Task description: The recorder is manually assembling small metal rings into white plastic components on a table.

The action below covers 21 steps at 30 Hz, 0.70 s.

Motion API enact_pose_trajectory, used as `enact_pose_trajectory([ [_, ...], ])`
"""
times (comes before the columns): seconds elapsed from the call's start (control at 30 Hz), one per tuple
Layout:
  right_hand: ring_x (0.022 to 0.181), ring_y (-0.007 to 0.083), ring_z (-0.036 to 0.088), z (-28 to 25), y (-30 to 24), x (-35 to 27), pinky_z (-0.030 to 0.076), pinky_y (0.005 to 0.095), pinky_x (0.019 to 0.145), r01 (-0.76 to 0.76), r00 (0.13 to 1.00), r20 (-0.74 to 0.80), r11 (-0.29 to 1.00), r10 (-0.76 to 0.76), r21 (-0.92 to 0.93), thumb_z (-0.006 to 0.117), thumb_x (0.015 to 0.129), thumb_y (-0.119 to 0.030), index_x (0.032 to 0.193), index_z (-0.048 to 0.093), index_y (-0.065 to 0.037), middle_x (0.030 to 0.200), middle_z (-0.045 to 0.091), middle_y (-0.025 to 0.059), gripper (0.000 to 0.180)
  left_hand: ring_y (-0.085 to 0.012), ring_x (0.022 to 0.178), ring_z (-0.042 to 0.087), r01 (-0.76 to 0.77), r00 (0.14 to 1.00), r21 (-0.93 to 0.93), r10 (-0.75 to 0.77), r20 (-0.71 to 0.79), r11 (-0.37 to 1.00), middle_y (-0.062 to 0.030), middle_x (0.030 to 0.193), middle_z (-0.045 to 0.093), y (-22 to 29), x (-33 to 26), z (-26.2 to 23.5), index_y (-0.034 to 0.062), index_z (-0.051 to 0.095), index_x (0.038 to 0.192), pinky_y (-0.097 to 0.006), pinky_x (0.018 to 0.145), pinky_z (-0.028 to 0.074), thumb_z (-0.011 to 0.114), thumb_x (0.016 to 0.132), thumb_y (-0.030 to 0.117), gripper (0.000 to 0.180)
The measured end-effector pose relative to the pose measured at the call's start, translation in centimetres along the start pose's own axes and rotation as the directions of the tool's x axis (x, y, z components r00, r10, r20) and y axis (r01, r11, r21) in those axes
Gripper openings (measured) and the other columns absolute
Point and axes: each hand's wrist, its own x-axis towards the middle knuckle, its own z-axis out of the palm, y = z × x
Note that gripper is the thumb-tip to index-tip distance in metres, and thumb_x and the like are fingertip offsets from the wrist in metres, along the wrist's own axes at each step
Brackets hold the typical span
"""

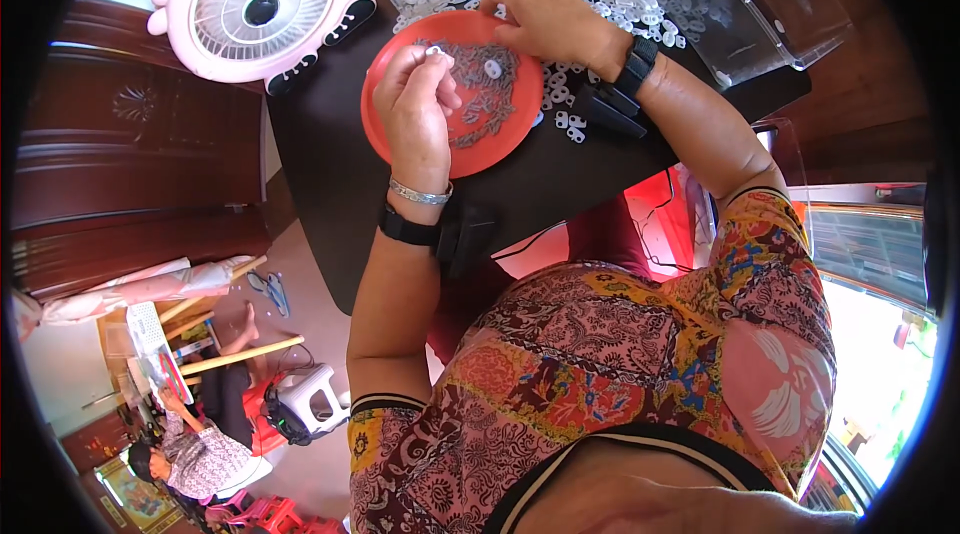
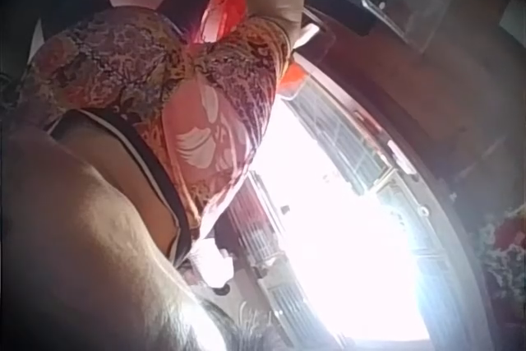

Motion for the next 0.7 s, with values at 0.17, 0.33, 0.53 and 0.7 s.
enact_pose_trajectory([
  [0.17, 0.075, 0.0301, 0.064, -0.5, -0.1, -0.1, 0.05, 0.0396, 0.065, -0.047, 0.984, -0.176, 0.968, 0.003, -0.245, 0.063, 0.08, -0.02, 0.096, 0.062, -0.009, 0.083, 0.065, 0.0111, 0.02, -0.0088, 0.054, 0.051, -0.007, 1.0, 0.008, 0.007, -0.028, 1.0, -0.0002, 0.065, 0.055, 0.1, 0.0, 0.0, 0.0036, 0.059, 0.081, -0.02, 0.049, 0.036, 0.053, 0.086, 0.016, 0.014],
  [0.33, 0.081, 0.026, 0.064, -2.1, -3.2, -0.5, 0.051, 0.0328, 0.069, 0.285, 0.958, -0.115, 0.924, -0.264, 0.255, 0.068, 0.078, -0.012, 0.091, 0.065, -0.007, 0.09, 0.064, 0.0083, 0.014, -0.0089, 0.054, 0.052, 0.032, 0.999, -0.048, -0.032, -0.003, 0.998, -0.0002, 0.066, 0.056, -0.2, 0.1, -0.1, 0.0042, 0.059, 0.082, -0.02, 0.049, 0.036, 0.054, 0.086, 0.014, 0.012],
  [0.53, 0.079, 0.0228, 0.065, -1.6, -3.8, -0.6, 0.053, 0.0296, 0.068, 0.311, 0.95, -0.127, 0.834, -0.285, 0.455, 0.069, 0.079, -0.006, 0.095, 0.063, -0.002, 0.087, 0.064, 0.0094, 0.018, -0.0075, 0.051, 0.048, 0.047, 0.999, -0.112, -0.045, 0.027, 0.993, -0.0009, 0.064, 0.054, -0.4, 0.1, 0.1, 0.0043, 0.057, 0.081, -0.019, 0.047, 0.036, 0.057, 0.086, 0.012, 0.009],
  [0.7, 0.075, 0.0255, 0.065, -1.5, -4.0, -0.7, 0.052, 0.0309, 0.066, 0.347, 0.936, -0.222, 0.823, -0.273, 0.45, 0.071, 0.076, -0.012, 0.089, 0.064, -0.007, 0.084, 0.064, 0.008, 0.016, -0.0071, 0.051, 0.049, 0.047, 0.999, -0.113, -0.043, 0.033, 0.993, -0.0012, 0.066, 0.056, -0.1, -0.2, 0.4, 0.0045, 0.056, 0.08, -0.02, 0.046, 0.036, 0.056, 0.087, 0.013, 0.01],
])
